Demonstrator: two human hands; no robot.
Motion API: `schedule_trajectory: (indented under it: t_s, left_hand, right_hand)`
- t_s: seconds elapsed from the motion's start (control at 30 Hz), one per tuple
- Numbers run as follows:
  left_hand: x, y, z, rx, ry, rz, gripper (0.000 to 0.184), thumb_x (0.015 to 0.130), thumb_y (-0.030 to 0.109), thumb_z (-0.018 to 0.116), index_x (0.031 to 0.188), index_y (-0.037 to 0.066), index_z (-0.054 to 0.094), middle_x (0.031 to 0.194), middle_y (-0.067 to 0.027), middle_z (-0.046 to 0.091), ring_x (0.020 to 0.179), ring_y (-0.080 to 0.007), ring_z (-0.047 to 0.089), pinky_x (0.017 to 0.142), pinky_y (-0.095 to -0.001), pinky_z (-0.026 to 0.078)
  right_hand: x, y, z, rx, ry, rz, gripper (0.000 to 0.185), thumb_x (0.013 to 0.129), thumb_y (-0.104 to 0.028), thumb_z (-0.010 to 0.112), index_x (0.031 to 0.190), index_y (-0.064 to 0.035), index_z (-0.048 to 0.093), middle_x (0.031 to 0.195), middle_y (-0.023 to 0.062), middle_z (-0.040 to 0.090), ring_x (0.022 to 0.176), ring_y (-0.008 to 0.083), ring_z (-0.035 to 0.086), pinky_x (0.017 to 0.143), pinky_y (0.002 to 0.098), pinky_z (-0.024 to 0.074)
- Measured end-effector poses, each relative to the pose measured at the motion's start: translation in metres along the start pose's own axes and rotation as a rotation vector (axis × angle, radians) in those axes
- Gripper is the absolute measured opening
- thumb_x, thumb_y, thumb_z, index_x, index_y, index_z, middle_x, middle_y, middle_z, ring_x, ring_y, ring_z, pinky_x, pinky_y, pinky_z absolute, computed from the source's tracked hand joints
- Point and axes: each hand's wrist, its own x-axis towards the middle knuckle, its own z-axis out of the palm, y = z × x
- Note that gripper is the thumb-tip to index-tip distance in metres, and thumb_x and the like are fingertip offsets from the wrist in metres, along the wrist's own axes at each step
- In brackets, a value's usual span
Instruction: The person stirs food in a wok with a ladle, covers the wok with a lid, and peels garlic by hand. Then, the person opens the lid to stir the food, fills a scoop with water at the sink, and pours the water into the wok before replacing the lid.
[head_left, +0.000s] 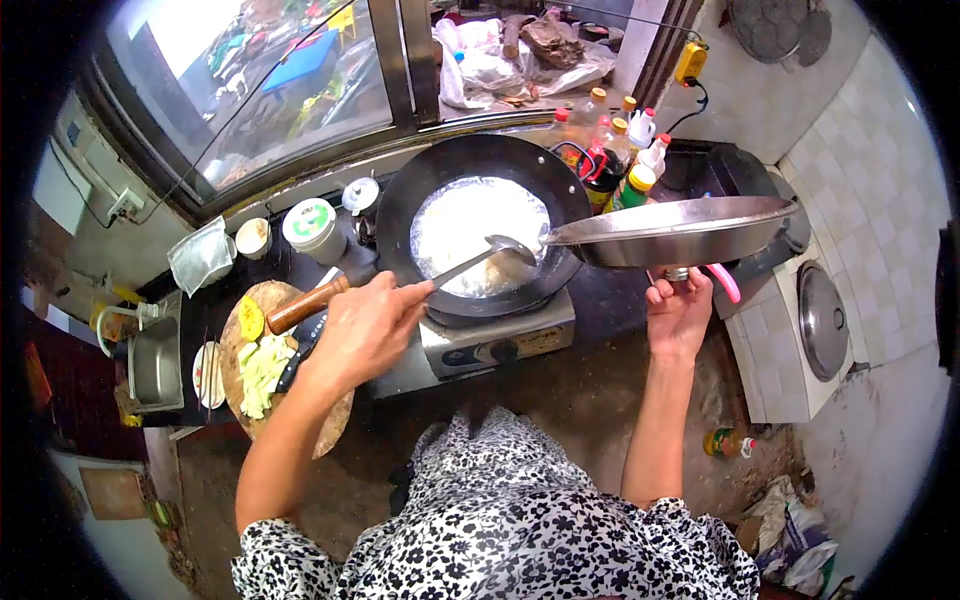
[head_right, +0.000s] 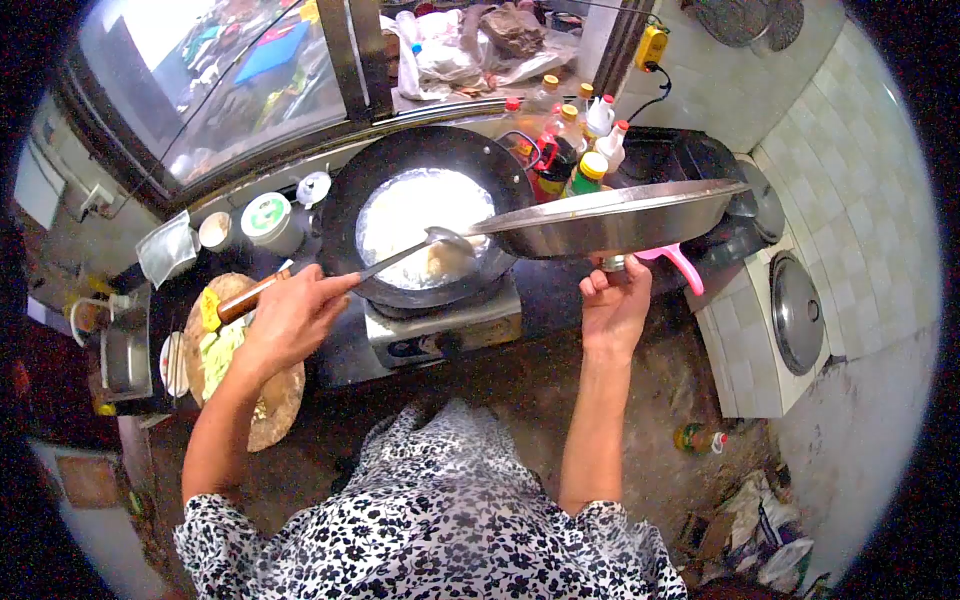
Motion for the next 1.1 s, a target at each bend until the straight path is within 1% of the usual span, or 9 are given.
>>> schedule_trajectory:
  t_s: [0.07,0.17,0.27,0.37,0.43,0.5,0.73,0.87,1.1]
  left_hand:
    - [-0.013,0.0,-0.021,0.02,0.03,0.007,0.028,0.088,0.018,0.06,0.114,0.011,0.065,0.077,-0.0132,0.05,0.076,-0.0321,0.056,0.066,-0.0436,0.042]
    - [-0.032,0.001,-0.047,-0.029,0.031,-0.106,0.028,0.086,0.013,0.062,0.113,0.01,0.065,0.086,-0.0148,0.055,0.08,-0.0323,0.057,0.07,-0.0426,0.044]
    - [-0.042,-0.006,-0.047,-0.088,0.107,-0.09,0.028,0.085,0.012,0.062,0.113,0.009,0.066,0.089,-0.0159,0.057,0.08,-0.0321,0.058,0.071,-0.0421,0.045]
    - [-0.035,-0.003,-0.023,-0.007,0.155,-0.052,0.028,0.084,0.012,0.063,0.112,0.01,0.066,0.085,-0.0158,0.055,0.078,-0.0315,0.058,0.068,-0.0423,0.044]
    - [-0.026,0.01,-0.015,0.066,0.068,-0.05,0.028,0.084,0.014,0.064,0.111,0.012,0.066,0.08,-0.0123,0.051,0.072,-0.031,0.058,0.061,-0.0423,0.044]
    - [-0.017,0.012,-0.003,0.096,0.009,-0.007,0.029,0.085,0.015,0.062,0.114,0.013,0.064,0.081,-0.0119,0.051,0.072,-0.0305,0.058,0.06,-0.0429,0.044]
    - [-0.019,0.01,-0.015,0.318,-0.004,0.115,0.039,0.077,0.007,0.06,0.116,0.015,0.062,0.085,-0.0115,0.049,0.073,-0.0291,0.059,0.058,-0.0409,0.045]
    - [-0.039,0.007,-0.046,0.333,0.103,0.063,0.035,0.077,0.006,0.064,0.111,0.014,0.065,0.091,-0.0114,0.054,0.076,-0.0297,0.06,0.063,-0.0397,0.047]
    - [-0.056,-0.001,-0.042,0.309,0.22,-0.017,0.031,0.08,0.01,0.065,0.109,0.018,0.067,0.086,-0.0121,0.053,0.067,-0.0303,0.06,0.057,-0.0409,0.047]
  right_hand:
    - [-0.001,0.0,-0.001,0.0,0.005,-0.011,0.017,0.087,-0.022,0.057,0.094,-0.0065,0.055,0.083,0.0104,0.061,0.057,0.0115,0.047,0.052,0.0266,0.0404]
    - [-0.001,0.0,-0.001,0.001,0.001,-0.012,0.017,0.087,-0.023,0.057,0.093,-0.0069,0.054,0.083,0.0104,0.061,0.057,0.0115,0.047,0.052,0.0267,0.0404]
    - [0.001,0.003,-0.001,0.003,-0.007,0.006,0.017,0.088,-0.023,0.056,0.094,-0.0072,0.054,0.084,0.0102,0.061,0.057,0.0115,0.047,0.052,0.0266,0.0404]
    - [0.003,0.007,0.005,-0.004,-0.003,0.022,0.017,0.088,-0.023,0.055,0.094,-0.0074,0.055,0.084,0.0096,0.061,0.057,0.0115,0.047,0.052,0.0266,0.0403]
    - [0.003,0.008,0.01,-0.016,-0.024,0.023,0.017,0.088,-0.023,0.056,0.094,-0.0074,0.055,0.084,0.0091,0.06,0.057,0.0114,0.047,0.053,0.0266,0.0402]
    - [0.003,0.007,0.011,-0.029,-0.068,0.025,0.017,0.087,-0.023,0.056,0.095,-0.0075,0.055,0.084,0.0086,0.06,0.057,0.0114,0.046,0.053,0.0267,0.0401]
    - [0.004,0.007,0.002,-0.015,-0.015,0.029,0.016,0.087,-0.023,0.056,0.094,-0.0077,0.054,0.084,0.0082,0.06,0.058,0.012,0.046,0.053,0.0267,0.0397]
    - [0.004,0.008,-0.005,0.005,-0.013,0.019,0.016,0.087,-0.023,0.056,0.094,-0.0077,0.054,0.083,0.0089,0.06,0.058,0.0123,0.046,0.053,0.0269,0.0397]
    - [0.006,0.012,0.003,-0.01,-0.017,0.031,0.016,0.087,-0.022,0.057,0.092,-0.0078,0.055,0.084,0.0113,0.062,0.058,0.0127,0.047,0.053,0.0274,0.0407]
